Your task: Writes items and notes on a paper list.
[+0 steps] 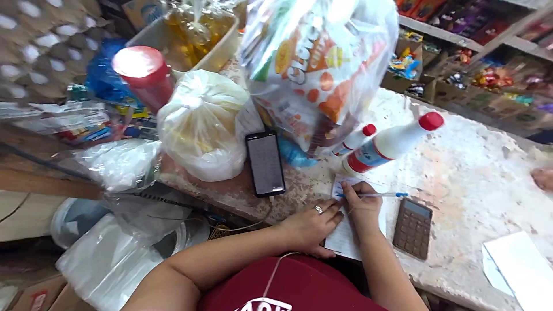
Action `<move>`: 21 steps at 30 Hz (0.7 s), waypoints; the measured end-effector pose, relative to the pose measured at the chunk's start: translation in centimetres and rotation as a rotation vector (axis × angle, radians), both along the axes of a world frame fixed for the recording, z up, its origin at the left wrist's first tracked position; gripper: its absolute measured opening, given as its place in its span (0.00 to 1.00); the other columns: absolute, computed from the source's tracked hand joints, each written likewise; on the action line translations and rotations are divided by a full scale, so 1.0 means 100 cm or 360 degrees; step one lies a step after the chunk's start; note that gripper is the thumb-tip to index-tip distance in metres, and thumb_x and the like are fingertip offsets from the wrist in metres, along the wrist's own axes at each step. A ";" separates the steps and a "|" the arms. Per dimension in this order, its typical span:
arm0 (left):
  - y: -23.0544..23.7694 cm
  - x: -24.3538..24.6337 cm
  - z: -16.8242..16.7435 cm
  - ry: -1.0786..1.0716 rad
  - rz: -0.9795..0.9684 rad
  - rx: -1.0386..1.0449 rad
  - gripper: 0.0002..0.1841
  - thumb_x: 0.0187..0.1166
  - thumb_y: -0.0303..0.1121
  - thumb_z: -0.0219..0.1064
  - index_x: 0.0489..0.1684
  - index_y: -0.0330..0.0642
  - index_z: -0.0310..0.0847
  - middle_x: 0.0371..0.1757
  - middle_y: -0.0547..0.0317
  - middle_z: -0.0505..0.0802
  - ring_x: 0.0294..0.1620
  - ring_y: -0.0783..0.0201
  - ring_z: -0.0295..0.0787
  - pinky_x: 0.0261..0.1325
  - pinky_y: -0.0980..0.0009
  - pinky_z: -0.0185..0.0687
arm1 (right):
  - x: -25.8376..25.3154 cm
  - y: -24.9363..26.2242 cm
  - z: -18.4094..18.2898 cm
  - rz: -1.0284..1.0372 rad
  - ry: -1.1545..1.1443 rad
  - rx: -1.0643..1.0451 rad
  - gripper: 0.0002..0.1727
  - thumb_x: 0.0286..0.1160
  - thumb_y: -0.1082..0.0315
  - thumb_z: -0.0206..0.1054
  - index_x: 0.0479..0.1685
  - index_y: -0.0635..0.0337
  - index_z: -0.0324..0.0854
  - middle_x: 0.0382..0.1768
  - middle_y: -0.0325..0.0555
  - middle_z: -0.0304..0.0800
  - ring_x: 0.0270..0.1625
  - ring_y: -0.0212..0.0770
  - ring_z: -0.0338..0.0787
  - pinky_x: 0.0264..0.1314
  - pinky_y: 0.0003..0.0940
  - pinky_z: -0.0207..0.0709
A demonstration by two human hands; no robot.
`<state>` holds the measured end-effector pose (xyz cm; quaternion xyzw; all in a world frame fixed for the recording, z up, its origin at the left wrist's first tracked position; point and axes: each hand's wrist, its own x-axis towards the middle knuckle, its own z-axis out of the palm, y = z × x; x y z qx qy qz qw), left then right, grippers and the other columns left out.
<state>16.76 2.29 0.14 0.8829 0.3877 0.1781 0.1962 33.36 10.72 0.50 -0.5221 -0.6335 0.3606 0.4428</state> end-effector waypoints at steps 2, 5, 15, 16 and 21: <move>-0.001 0.002 -0.001 0.0002 0.0013 0.0010 0.50 0.68 0.66 0.71 0.82 0.34 0.69 0.87 0.38 0.71 0.90 0.42 0.62 0.88 0.46 0.60 | 0.002 -0.002 0.004 -0.0043 -0.0026 -0.0088 0.15 0.72 0.71 0.76 0.20 0.56 0.76 0.15 0.31 0.79 0.18 0.24 0.79 0.25 0.22 0.77; 0.000 0.004 -0.006 -0.0008 0.0036 0.0047 0.50 0.67 0.68 0.69 0.82 0.35 0.70 0.87 0.38 0.72 0.89 0.42 0.64 0.88 0.46 0.61 | 0.003 -0.001 0.005 -0.0023 -0.0022 -0.0140 0.16 0.74 0.68 0.75 0.19 0.56 0.76 0.14 0.31 0.78 0.16 0.24 0.77 0.22 0.23 0.75; 0.000 0.005 -0.005 0.0070 0.0042 0.0073 0.51 0.68 0.71 0.65 0.82 0.35 0.71 0.86 0.38 0.73 0.89 0.42 0.64 0.88 0.47 0.61 | 0.001 -0.004 0.008 0.0037 -0.0144 0.0013 0.18 0.73 0.70 0.73 0.15 0.58 0.75 0.11 0.32 0.74 0.14 0.21 0.71 0.20 0.18 0.68; 0.000 0.005 -0.006 0.0070 0.0043 0.0078 0.51 0.68 0.71 0.65 0.81 0.35 0.71 0.86 0.38 0.73 0.89 0.42 0.64 0.88 0.47 0.61 | 0.001 -0.004 0.007 0.0043 -0.0153 0.0012 0.18 0.73 0.70 0.73 0.15 0.57 0.75 0.11 0.32 0.74 0.14 0.21 0.71 0.19 0.19 0.67; 0.000 0.005 -0.008 0.0073 0.0041 0.0167 0.50 0.69 0.72 0.64 0.79 0.33 0.73 0.84 0.39 0.76 0.87 0.43 0.69 0.86 0.49 0.65 | -0.001 -0.003 0.006 0.0059 -0.0105 0.0000 0.19 0.72 0.71 0.72 0.13 0.55 0.73 0.11 0.31 0.74 0.14 0.22 0.72 0.19 0.19 0.67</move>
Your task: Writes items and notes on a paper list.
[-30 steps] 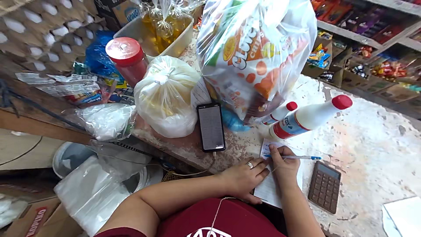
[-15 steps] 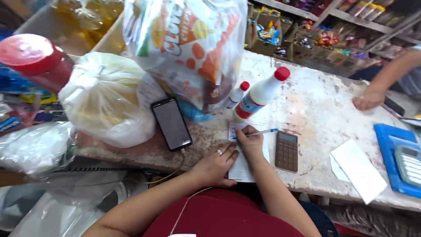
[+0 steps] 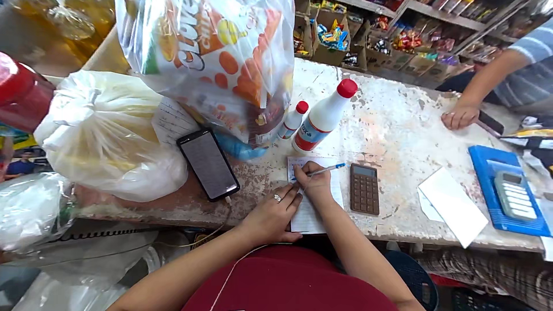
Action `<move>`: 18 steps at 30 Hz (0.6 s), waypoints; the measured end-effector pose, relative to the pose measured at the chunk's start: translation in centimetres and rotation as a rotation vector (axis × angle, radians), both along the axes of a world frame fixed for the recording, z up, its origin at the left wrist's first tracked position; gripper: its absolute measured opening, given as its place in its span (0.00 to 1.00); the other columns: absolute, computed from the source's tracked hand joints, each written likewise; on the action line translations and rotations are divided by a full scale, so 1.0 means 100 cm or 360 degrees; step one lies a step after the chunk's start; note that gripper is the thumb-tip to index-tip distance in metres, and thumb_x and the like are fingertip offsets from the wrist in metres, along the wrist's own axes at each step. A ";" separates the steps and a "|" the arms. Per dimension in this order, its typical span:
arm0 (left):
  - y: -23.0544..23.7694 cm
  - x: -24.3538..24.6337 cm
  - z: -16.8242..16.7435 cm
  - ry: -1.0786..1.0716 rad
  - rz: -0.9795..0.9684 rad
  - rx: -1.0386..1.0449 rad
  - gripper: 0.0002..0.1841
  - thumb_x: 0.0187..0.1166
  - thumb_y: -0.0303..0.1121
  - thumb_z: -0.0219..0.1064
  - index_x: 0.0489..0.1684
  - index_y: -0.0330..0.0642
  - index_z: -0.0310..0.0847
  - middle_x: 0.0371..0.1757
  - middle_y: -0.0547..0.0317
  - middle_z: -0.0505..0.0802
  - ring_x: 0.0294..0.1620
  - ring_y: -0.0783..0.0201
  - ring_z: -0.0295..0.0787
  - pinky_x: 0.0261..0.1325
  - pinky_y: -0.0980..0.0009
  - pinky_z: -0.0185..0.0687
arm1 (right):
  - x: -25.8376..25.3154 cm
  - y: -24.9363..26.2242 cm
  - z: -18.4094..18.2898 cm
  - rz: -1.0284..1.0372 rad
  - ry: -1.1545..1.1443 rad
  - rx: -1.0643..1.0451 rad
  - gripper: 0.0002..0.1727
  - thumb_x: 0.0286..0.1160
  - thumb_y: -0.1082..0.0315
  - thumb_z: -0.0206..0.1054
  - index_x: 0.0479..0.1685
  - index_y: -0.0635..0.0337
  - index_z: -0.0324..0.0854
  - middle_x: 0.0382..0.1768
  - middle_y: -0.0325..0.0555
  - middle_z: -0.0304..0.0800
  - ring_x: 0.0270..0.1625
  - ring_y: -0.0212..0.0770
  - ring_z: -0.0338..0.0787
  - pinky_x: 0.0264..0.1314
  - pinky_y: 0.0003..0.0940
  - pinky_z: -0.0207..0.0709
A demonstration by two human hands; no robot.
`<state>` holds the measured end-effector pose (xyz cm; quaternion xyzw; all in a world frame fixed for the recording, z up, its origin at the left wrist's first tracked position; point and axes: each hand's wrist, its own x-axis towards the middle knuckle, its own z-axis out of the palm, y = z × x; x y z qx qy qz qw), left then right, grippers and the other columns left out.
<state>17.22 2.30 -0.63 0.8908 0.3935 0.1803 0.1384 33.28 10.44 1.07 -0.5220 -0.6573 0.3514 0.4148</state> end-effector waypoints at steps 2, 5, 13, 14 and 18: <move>0.000 0.000 -0.001 -0.0002 0.0000 0.0019 0.50 0.69 0.72 0.63 0.79 0.33 0.73 0.83 0.39 0.77 0.86 0.43 0.70 0.86 0.50 0.66 | -0.001 0.000 -0.001 0.0010 -0.0023 0.0015 0.19 0.72 0.72 0.72 0.13 0.56 0.73 0.11 0.32 0.75 0.14 0.22 0.73 0.19 0.19 0.69; 0.000 0.000 0.000 -0.0001 -0.0001 0.0015 0.50 0.69 0.72 0.63 0.78 0.33 0.73 0.83 0.39 0.77 0.86 0.43 0.69 0.86 0.50 0.66 | -0.001 0.000 0.002 0.0020 -0.0084 -0.0004 0.19 0.72 0.73 0.72 0.13 0.56 0.72 0.11 0.32 0.73 0.15 0.22 0.71 0.20 0.19 0.66; 0.001 0.000 -0.001 -0.0026 -0.0005 0.0008 0.50 0.68 0.71 0.65 0.78 0.33 0.74 0.84 0.38 0.76 0.87 0.43 0.69 0.85 0.49 0.67 | 0.001 -0.001 0.004 -0.0017 -0.0080 -0.0017 0.19 0.71 0.73 0.72 0.12 0.57 0.72 0.11 0.32 0.72 0.15 0.22 0.70 0.19 0.20 0.65; 0.001 0.000 0.000 -0.0034 -0.0006 0.0002 0.50 0.67 0.71 0.65 0.78 0.33 0.74 0.84 0.38 0.76 0.87 0.43 0.69 0.85 0.49 0.67 | 0.003 -0.001 0.005 -0.0034 -0.0093 -0.0021 0.18 0.72 0.72 0.72 0.14 0.58 0.73 0.12 0.33 0.74 0.15 0.23 0.71 0.20 0.21 0.67; 0.001 -0.001 0.000 -0.0018 -0.0007 0.0015 0.51 0.68 0.72 0.64 0.79 0.33 0.73 0.84 0.37 0.75 0.87 0.43 0.68 0.86 0.50 0.65 | 0.006 0.000 0.008 -0.0070 -0.0182 -0.0058 0.19 0.73 0.70 0.74 0.14 0.58 0.73 0.12 0.33 0.72 0.15 0.23 0.70 0.21 0.20 0.65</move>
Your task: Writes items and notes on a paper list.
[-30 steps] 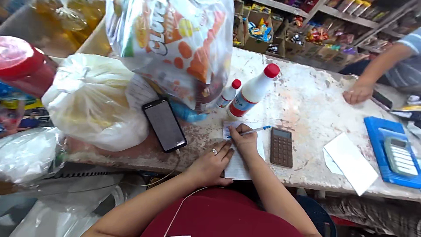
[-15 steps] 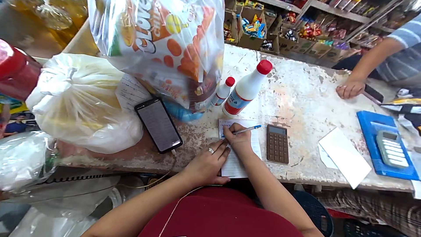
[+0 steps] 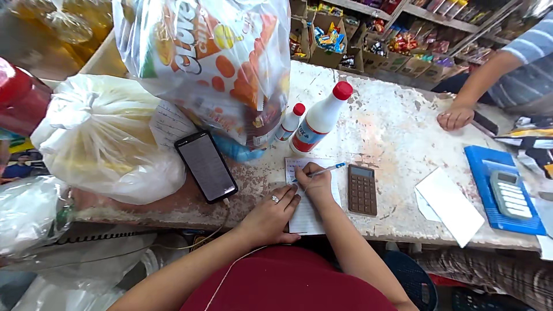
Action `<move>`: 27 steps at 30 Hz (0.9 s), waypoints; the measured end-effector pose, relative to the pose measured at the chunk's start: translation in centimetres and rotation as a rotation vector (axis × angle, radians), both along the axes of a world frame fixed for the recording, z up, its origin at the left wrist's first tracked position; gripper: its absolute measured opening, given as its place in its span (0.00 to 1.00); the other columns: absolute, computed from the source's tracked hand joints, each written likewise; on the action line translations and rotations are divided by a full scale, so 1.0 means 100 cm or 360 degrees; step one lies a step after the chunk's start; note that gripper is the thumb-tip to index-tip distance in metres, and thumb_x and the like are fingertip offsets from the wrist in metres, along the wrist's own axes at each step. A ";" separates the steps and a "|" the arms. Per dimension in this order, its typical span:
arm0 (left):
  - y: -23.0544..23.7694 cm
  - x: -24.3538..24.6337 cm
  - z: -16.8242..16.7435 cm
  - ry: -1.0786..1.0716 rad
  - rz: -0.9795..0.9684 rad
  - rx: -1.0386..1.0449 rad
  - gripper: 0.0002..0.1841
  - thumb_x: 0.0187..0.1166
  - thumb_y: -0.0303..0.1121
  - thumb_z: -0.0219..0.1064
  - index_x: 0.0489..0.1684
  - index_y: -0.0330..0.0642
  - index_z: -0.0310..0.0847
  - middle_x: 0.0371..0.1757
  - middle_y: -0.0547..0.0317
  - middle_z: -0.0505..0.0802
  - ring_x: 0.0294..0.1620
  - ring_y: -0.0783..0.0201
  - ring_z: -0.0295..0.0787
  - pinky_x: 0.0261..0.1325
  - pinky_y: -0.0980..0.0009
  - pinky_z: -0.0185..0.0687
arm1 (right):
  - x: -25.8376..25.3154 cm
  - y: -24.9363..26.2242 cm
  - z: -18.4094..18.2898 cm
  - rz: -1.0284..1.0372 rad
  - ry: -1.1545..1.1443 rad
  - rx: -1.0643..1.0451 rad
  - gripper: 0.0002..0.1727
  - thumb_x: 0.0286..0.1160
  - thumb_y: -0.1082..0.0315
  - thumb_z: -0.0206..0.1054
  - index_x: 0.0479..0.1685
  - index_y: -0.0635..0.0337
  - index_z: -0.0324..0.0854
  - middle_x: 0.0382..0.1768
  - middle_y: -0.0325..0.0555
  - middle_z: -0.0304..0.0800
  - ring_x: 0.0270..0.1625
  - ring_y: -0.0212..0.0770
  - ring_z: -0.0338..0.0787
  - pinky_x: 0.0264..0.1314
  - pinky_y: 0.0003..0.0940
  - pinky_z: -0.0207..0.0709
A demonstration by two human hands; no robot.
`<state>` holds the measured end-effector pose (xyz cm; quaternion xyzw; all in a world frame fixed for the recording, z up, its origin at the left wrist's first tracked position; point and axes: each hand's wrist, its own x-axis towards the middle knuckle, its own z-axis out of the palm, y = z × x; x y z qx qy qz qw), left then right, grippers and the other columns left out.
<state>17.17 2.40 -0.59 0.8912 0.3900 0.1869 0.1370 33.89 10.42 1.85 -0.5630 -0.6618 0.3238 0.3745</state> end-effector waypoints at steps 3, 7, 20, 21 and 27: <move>0.000 0.000 0.000 0.0024 -0.0004 0.0010 0.50 0.69 0.72 0.63 0.79 0.33 0.73 0.84 0.38 0.75 0.88 0.43 0.68 0.87 0.49 0.64 | -0.001 0.000 -0.002 0.0012 -0.0024 0.0029 0.20 0.72 0.71 0.73 0.12 0.57 0.72 0.11 0.33 0.71 0.15 0.22 0.69 0.20 0.20 0.63; 0.000 0.000 0.001 0.0034 -0.0008 -0.0038 0.51 0.68 0.72 0.64 0.79 0.33 0.72 0.85 0.38 0.74 0.88 0.43 0.66 0.87 0.49 0.64 | 0.001 0.002 -0.002 0.0044 -0.0052 0.0030 0.20 0.70 0.71 0.73 0.12 0.56 0.72 0.11 0.32 0.71 0.15 0.22 0.68 0.19 0.20 0.62; 0.000 0.001 0.001 0.0067 -0.0001 -0.0032 0.52 0.69 0.73 0.61 0.81 0.34 0.70 0.86 0.39 0.73 0.89 0.43 0.66 0.87 0.49 0.63 | 0.000 0.001 0.000 0.0034 -0.0020 0.0031 0.20 0.72 0.73 0.73 0.12 0.57 0.72 0.10 0.33 0.71 0.14 0.22 0.68 0.19 0.20 0.62; 0.000 0.001 0.001 0.0062 0.0001 -0.0024 0.52 0.69 0.73 0.61 0.81 0.34 0.71 0.86 0.39 0.73 0.88 0.44 0.66 0.87 0.49 0.64 | -0.001 0.001 0.001 0.0025 -0.0018 0.0025 0.20 0.72 0.73 0.73 0.12 0.57 0.71 0.10 0.33 0.70 0.14 0.22 0.68 0.19 0.20 0.62; 0.000 0.001 -0.001 0.0036 0.0011 -0.0050 0.51 0.68 0.72 0.63 0.82 0.35 0.71 0.86 0.39 0.73 0.88 0.43 0.66 0.87 0.49 0.63 | -0.001 0.001 -0.001 -0.0004 -0.0038 -0.0007 0.19 0.73 0.70 0.72 0.13 0.57 0.72 0.11 0.34 0.72 0.14 0.25 0.70 0.19 0.24 0.64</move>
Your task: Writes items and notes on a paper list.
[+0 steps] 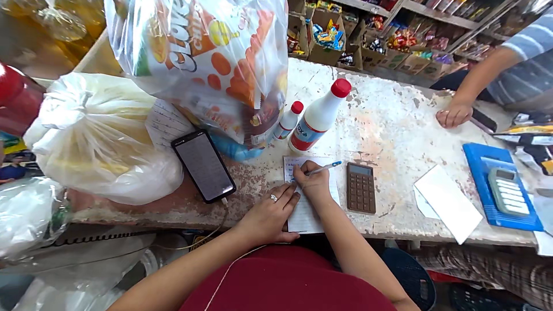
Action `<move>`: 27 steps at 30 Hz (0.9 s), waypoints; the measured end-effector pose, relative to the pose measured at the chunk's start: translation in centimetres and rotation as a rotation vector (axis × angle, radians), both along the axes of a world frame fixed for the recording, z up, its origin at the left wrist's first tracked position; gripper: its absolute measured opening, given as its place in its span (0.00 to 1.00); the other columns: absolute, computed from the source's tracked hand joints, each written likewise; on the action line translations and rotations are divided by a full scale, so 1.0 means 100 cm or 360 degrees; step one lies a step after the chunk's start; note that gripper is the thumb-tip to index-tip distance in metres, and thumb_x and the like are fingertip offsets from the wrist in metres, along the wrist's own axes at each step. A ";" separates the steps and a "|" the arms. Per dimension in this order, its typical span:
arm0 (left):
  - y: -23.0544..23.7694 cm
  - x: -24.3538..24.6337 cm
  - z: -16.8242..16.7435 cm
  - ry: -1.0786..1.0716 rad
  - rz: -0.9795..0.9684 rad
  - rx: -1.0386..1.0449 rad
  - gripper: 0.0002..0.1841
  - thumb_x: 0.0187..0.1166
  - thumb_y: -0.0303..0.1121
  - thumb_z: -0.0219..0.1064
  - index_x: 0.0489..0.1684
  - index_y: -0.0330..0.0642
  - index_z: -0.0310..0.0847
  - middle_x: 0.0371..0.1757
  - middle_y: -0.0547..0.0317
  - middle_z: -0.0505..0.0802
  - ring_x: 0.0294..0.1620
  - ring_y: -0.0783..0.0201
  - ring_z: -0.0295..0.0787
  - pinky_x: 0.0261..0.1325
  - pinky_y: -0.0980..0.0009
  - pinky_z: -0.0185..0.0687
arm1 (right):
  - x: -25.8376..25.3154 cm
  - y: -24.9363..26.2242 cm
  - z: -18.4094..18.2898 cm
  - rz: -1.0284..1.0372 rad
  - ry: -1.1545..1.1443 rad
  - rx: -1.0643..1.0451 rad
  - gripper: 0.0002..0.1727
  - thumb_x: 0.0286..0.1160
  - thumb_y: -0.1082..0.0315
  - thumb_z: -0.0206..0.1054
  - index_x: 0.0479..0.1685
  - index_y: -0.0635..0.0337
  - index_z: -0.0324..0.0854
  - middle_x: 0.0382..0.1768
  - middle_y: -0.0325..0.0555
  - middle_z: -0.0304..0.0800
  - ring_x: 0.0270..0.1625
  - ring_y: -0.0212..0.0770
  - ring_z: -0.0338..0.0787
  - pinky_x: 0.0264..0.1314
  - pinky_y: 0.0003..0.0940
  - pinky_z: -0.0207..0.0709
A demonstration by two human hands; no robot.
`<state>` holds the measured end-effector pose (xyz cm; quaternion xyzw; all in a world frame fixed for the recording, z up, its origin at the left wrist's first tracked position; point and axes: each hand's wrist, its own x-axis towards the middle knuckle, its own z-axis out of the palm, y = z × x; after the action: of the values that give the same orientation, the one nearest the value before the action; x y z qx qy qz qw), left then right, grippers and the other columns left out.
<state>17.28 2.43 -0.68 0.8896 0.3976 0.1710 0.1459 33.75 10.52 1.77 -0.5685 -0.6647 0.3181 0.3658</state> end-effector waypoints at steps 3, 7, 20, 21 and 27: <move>0.000 0.001 0.001 0.0018 0.0003 -0.0005 0.52 0.68 0.73 0.63 0.82 0.36 0.70 0.86 0.40 0.73 0.89 0.44 0.66 0.87 0.49 0.63 | 0.001 0.000 0.002 0.0005 -0.0029 0.0001 0.19 0.74 0.70 0.72 0.13 0.57 0.73 0.11 0.34 0.72 0.15 0.25 0.70 0.19 0.23 0.64; 0.000 0.000 0.001 0.0031 -0.0001 0.0021 0.52 0.68 0.73 0.62 0.82 0.35 0.70 0.87 0.40 0.73 0.88 0.44 0.66 0.87 0.49 0.63 | 0.002 0.000 0.005 0.0001 0.0006 -0.0026 0.19 0.73 0.72 0.72 0.13 0.57 0.72 0.11 0.34 0.71 0.14 0.23 0.69 0.19 0.20 0.64; 0.000 0.000 0.001 0.0033 -0.0002 0.0008 0.52 0.68 0.73 0.62 0.82 0.35 0.70 0.87 0.40 0.72 0.89 0.44 0.66 0.87 0.50 0.62 | 0.002 0.000 0.003 0.0000 -0.0011 -0.0005 0.19 0.71 0.74 0.71 0.12 0.56 0.70 0.11 0.34 0.70 0.14 0.24 0.68 0.19 0.20 0.62; 0.000 0.000 0.001 0.0035 -0.0002 0.0012 0.52 0.68 0.74 0.62 0.83 0.35 0.70 0.87 0.40 0.72 0.89 0.44 0.65 0.87 0.50 0.62 | 0.001 0.000 0.004 -0.0006 -0.0016 -0.0010 0.19 0.71 0.74 0.70 0.13 0.57 0.70 0.11 0.34 0.70 0.15 0.24 0.69 0.19 0.21 0.63; 0.000 0.000 0.000 0.0023 0.0000 0.0006 0.52 0.68 0.73 0.62 0.83 0.36 0.70 0.87 0.40 0.73 0.88 0.44 0.66 0.87 0.50 0.62 | 0.003 0.001 0.002 0.0030 -0.0035 0.0000 0.20 0.72 0.73 0.70 0.12 0.56 0.70 0.11 0.34 0.70 0.14 0.24 0.68 0.19 0.21 0.62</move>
<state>17.27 2.45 -0.65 0.8910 0.3984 0.1655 0.1413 34.08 10.57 2.01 -0.5658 -0.6740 0.3152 0.3553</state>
